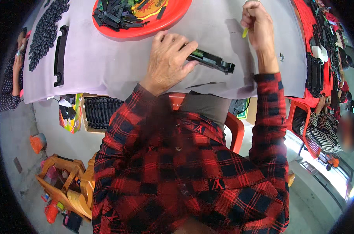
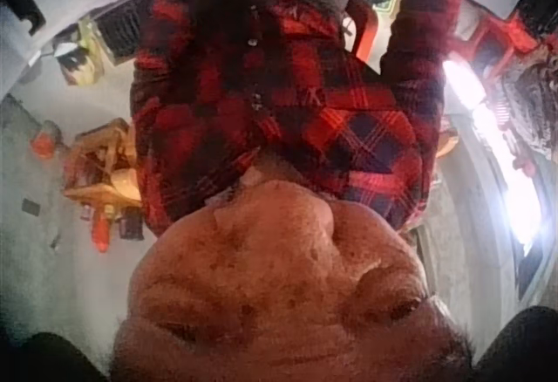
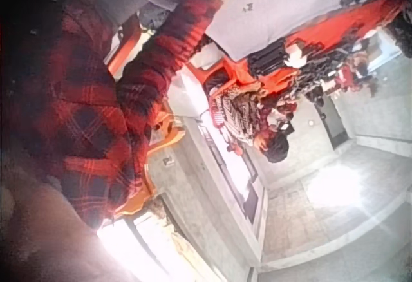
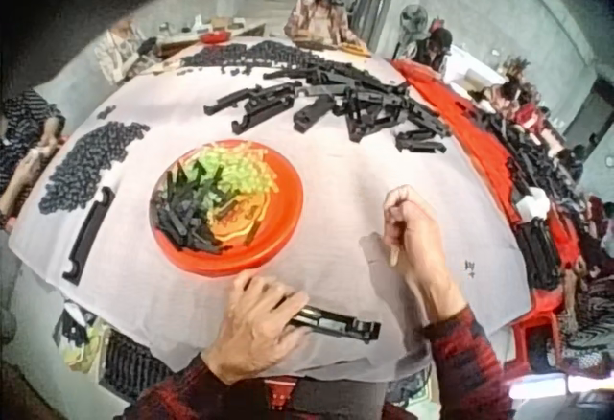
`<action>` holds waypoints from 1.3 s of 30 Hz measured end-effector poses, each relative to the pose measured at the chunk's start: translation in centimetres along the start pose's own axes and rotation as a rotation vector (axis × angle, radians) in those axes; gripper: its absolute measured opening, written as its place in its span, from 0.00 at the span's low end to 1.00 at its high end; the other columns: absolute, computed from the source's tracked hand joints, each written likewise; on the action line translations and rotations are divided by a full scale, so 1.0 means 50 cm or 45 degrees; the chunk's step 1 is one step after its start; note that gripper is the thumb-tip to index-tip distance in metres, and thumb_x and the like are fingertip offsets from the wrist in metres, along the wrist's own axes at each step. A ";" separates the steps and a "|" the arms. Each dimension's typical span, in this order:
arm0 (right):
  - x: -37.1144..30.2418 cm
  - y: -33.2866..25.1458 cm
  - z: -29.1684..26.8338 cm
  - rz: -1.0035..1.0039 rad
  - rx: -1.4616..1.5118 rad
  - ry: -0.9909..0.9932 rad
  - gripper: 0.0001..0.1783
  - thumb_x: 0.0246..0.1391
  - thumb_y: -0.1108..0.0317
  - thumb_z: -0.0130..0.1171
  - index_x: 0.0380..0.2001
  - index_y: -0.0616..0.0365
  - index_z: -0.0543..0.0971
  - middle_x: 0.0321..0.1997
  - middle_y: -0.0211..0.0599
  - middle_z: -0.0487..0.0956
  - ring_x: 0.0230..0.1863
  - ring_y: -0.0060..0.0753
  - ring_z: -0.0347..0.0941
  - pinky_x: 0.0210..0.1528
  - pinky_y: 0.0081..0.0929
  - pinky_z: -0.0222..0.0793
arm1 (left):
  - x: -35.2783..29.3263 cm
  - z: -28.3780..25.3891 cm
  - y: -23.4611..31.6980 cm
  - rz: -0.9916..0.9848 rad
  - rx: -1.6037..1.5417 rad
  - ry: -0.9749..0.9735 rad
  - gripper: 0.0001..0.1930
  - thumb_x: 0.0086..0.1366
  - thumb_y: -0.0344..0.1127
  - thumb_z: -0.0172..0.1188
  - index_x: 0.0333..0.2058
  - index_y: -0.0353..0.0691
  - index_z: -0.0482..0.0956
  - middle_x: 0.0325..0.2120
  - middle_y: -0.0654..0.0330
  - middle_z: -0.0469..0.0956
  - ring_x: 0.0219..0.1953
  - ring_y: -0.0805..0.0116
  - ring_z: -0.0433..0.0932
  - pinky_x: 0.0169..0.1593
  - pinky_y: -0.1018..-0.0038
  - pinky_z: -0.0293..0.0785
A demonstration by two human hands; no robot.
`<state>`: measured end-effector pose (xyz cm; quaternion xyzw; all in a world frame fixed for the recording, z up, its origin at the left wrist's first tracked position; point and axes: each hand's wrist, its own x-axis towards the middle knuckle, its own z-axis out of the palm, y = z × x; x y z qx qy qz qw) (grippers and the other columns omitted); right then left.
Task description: Assembling small black plastic parts with green components on a workbench.
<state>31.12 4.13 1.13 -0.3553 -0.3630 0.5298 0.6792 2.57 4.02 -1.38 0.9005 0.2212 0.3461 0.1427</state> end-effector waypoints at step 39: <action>-0.140 0.103 0.229 -0.436 -0.080 0.055 0.29 0.70 0.61 0.53 0.13 0.60 0.64 0.13 0.28 0.61 0.16 0.20 0.52 0.19 0.25 0.50 | 0.006 0.012 -0.003 -0.016 -0.228 -0.020 0.14 0.49 0.35 0.71 0.37 0.47 0.82 0.34 0.68 0.75 0.40 0.61 0.71 0.49 0.62 0.66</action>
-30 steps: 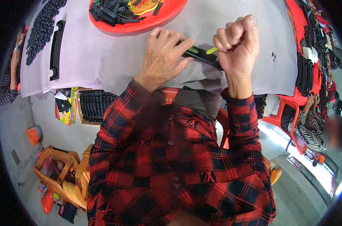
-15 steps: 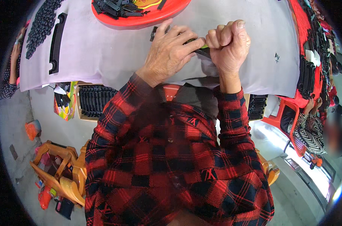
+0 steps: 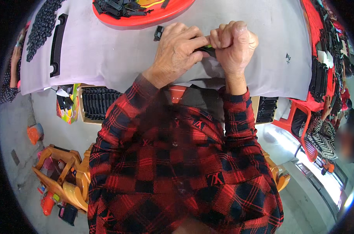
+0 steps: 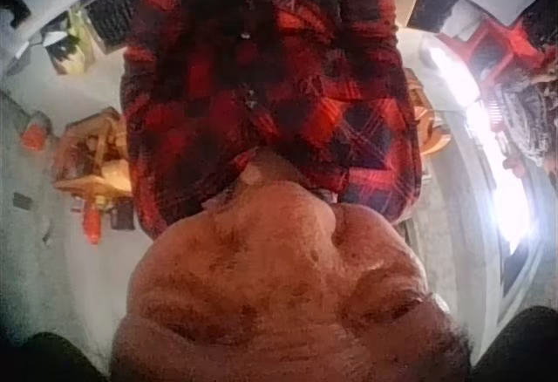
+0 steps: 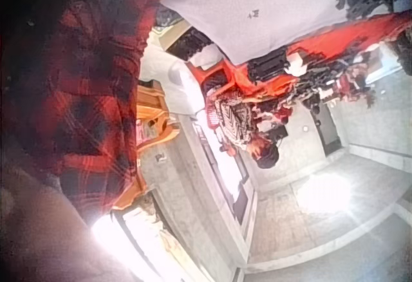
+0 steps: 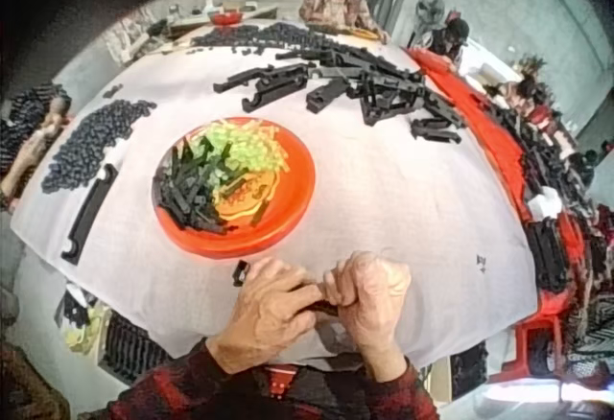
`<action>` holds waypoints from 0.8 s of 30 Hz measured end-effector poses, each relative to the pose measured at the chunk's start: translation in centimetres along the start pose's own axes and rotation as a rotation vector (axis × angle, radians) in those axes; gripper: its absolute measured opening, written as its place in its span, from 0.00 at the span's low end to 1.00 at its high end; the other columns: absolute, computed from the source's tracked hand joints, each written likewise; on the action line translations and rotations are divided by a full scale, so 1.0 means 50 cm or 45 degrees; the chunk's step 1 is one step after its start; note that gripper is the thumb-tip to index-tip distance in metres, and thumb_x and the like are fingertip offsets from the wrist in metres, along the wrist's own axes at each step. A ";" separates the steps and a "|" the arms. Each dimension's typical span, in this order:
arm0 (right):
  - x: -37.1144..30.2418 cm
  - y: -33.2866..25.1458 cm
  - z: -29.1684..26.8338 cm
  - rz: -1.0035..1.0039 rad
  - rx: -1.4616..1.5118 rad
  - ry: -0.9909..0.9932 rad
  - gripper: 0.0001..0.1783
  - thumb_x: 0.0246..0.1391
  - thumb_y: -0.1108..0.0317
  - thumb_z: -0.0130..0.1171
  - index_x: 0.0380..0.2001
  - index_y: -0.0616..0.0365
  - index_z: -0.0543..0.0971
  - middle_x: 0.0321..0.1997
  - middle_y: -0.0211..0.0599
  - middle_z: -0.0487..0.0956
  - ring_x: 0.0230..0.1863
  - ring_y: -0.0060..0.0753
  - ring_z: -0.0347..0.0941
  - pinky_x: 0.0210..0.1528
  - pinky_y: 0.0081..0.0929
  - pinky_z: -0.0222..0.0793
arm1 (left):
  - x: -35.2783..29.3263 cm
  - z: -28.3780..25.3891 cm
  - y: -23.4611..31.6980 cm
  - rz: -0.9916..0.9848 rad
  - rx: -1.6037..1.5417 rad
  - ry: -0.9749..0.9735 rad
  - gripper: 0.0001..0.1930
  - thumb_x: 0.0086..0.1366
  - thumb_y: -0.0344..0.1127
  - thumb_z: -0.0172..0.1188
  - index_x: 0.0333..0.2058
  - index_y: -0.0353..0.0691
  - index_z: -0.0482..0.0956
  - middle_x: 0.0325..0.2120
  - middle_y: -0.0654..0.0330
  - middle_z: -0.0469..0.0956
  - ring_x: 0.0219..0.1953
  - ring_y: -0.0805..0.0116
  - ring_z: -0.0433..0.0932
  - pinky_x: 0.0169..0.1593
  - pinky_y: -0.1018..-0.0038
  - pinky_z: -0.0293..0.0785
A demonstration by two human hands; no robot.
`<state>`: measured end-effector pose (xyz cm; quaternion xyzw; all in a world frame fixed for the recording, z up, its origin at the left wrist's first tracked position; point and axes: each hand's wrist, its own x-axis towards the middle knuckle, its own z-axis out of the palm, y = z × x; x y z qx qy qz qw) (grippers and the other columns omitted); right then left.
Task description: Assembling small black plastic parts with green components on a workbench.
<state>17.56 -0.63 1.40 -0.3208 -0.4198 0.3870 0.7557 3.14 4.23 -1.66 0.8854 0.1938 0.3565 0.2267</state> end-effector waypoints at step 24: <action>-0.010 0.016 0.020 -0.024 -0.501 0.212 0.29 0.73 0.55 0.44 0.15 0.55 0.61 0.12 0.25 0.56 0.13 0.20 0.48 0.16 0.25 0.48 | -0.011 0.026 0.011 -0.199 -0.089 0.163 0.29 0.45 0.34 0.72 0.49 0.42 0.75 0.37 0.61 0.76 0.42 0.55 0.71 0.51 0.59 0.64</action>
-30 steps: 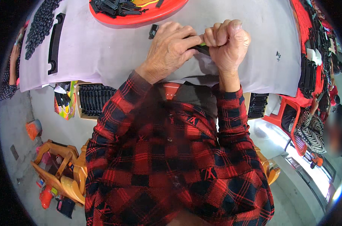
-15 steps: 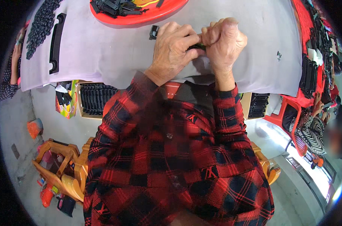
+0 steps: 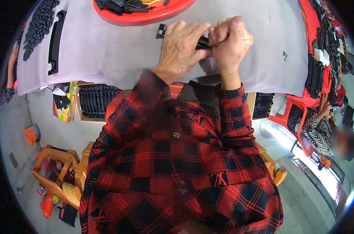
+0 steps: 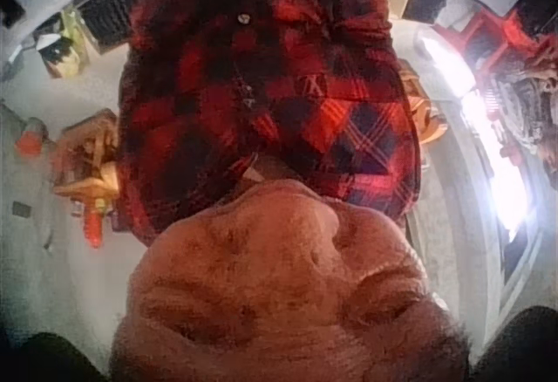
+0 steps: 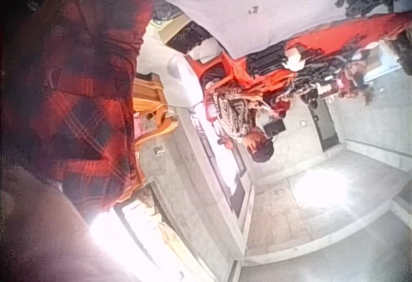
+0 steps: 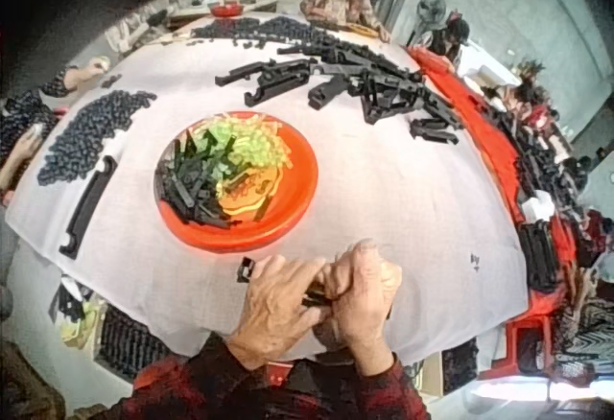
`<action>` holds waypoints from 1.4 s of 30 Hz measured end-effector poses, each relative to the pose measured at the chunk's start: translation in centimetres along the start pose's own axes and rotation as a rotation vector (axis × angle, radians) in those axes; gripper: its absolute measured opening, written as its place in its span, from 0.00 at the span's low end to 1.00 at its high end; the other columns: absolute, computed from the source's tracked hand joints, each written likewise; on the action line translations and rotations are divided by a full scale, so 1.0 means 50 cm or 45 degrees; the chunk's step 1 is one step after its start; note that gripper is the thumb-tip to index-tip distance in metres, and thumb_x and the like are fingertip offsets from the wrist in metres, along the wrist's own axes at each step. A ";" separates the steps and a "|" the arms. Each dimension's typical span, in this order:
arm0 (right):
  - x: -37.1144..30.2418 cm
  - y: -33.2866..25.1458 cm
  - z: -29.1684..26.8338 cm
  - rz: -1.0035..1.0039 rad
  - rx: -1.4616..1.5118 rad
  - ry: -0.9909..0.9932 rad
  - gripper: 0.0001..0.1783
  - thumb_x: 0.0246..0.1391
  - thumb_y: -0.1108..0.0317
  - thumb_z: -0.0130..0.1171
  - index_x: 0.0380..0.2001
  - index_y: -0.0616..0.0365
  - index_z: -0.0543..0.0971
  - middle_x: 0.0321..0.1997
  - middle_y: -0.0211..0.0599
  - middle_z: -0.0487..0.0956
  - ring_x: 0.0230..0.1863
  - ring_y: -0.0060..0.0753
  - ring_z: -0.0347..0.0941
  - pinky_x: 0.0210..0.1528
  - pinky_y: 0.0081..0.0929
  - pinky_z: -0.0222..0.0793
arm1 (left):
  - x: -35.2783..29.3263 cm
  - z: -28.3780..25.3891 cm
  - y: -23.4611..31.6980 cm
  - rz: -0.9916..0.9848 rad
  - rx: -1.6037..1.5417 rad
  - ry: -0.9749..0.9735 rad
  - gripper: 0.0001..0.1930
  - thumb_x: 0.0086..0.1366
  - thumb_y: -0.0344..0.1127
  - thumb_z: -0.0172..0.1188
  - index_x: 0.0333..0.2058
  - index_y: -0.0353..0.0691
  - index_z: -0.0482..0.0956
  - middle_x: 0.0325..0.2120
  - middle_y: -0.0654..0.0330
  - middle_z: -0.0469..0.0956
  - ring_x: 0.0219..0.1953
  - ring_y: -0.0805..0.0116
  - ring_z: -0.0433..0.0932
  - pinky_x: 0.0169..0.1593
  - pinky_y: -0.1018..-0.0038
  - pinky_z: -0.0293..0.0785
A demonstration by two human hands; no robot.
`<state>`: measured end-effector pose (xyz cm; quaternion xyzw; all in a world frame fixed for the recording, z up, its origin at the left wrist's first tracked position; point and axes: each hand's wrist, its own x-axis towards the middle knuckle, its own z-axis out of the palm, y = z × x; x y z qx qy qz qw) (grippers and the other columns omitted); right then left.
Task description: Assembling small black plastic parts with green components on a workbench.
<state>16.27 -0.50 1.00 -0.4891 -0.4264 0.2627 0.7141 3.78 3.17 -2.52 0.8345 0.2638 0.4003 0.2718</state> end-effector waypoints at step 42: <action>-0.009 0.033 0.007 -0.487 -0.373 -0.072 0.28 0.69 0.65 0.49 0.11 0.62 0.67 0.12 0.31 0.68 0.17 0.20 0.62 0.19 0.20 0.56 | 0.004 0.019 -0.003 0.047 0.149 0.106 0.13 0.45 0.33 0.69 0.31 0.45 0.77 0.29 0.64 0.72 0.38 0.58 0.71 0.44 0.61 0.64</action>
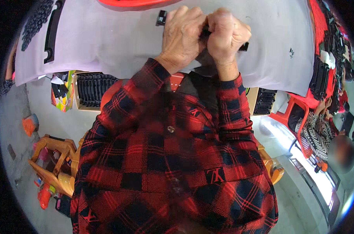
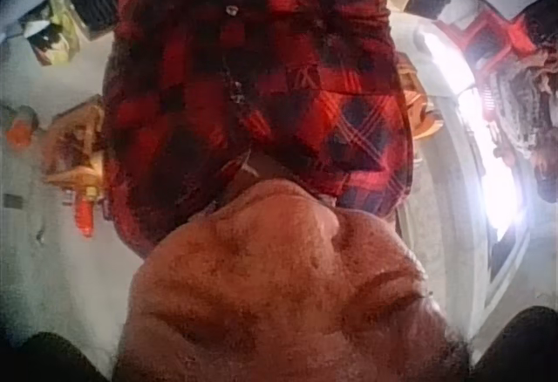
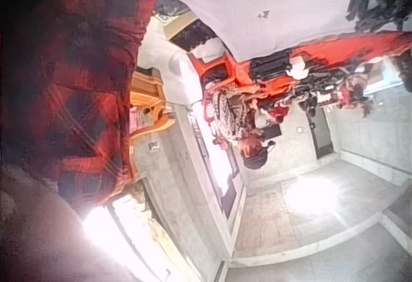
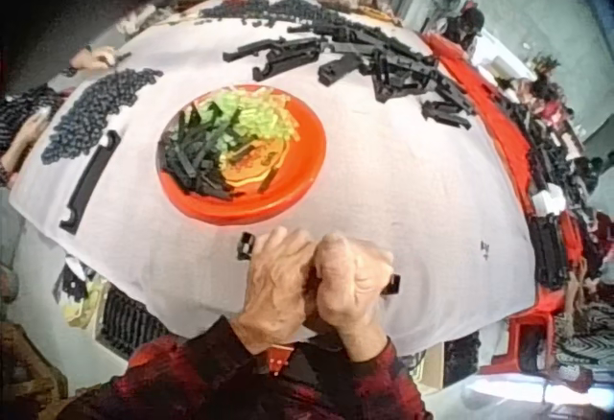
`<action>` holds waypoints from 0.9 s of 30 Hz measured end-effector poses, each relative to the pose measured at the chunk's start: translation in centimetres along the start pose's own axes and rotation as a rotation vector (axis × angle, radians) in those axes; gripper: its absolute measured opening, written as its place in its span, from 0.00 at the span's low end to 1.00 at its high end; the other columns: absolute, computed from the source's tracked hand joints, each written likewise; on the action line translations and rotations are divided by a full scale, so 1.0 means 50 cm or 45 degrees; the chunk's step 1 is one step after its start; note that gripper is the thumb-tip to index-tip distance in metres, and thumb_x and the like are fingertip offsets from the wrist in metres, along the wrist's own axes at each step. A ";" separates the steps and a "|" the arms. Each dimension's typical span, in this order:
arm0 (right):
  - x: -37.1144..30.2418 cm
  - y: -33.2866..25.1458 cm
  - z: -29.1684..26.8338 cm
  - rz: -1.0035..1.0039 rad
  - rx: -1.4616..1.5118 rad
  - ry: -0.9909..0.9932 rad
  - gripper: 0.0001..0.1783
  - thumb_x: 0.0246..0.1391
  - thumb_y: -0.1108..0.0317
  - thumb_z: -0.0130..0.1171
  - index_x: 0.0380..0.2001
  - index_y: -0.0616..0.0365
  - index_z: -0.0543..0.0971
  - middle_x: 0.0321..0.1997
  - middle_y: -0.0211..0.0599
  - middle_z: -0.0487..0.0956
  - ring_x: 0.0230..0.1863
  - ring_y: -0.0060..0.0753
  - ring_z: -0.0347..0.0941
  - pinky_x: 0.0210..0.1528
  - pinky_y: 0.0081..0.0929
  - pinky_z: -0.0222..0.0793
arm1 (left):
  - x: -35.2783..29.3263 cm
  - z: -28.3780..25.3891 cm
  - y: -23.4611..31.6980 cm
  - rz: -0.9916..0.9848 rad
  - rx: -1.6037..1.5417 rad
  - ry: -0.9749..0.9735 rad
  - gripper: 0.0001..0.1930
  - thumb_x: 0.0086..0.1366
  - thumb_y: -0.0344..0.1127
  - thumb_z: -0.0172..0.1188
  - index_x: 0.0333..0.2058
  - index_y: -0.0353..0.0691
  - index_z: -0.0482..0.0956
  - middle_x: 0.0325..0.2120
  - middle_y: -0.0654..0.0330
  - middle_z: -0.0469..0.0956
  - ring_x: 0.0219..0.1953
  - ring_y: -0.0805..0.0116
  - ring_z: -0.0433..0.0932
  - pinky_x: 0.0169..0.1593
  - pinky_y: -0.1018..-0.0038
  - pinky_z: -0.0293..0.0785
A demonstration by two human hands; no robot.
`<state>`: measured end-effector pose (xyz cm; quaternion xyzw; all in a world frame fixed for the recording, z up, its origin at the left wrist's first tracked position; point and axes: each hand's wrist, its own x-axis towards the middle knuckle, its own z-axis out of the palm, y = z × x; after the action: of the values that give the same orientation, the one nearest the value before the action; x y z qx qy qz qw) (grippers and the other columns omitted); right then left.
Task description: Assembling small black plastic parts with green components on a workbench.
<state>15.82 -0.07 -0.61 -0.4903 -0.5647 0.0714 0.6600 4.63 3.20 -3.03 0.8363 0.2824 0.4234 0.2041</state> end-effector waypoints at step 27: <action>0.070 -0.052 -0.224 0.747 -0.367 -0.269 0.13 0.56 0.64 0.68 0.24 0.59 0.78 0.22 0.17 0.70 0.25 0.11 0.62 0.28 0.15 0.58 | -0.012 -0.014 0.008 -0.020 0.026 -0.068 0.39 0.46 0.38 0.76 0.59 0.42 0.72 0.37 0.64 0.80 0.42 0.59 0.74 0.50 0.62 0.66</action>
<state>25.00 -5.48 4.97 -0.7100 -0.4691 0.2282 0.4730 3.87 2.58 -2.75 0.8470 0.2877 0.3966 0.2064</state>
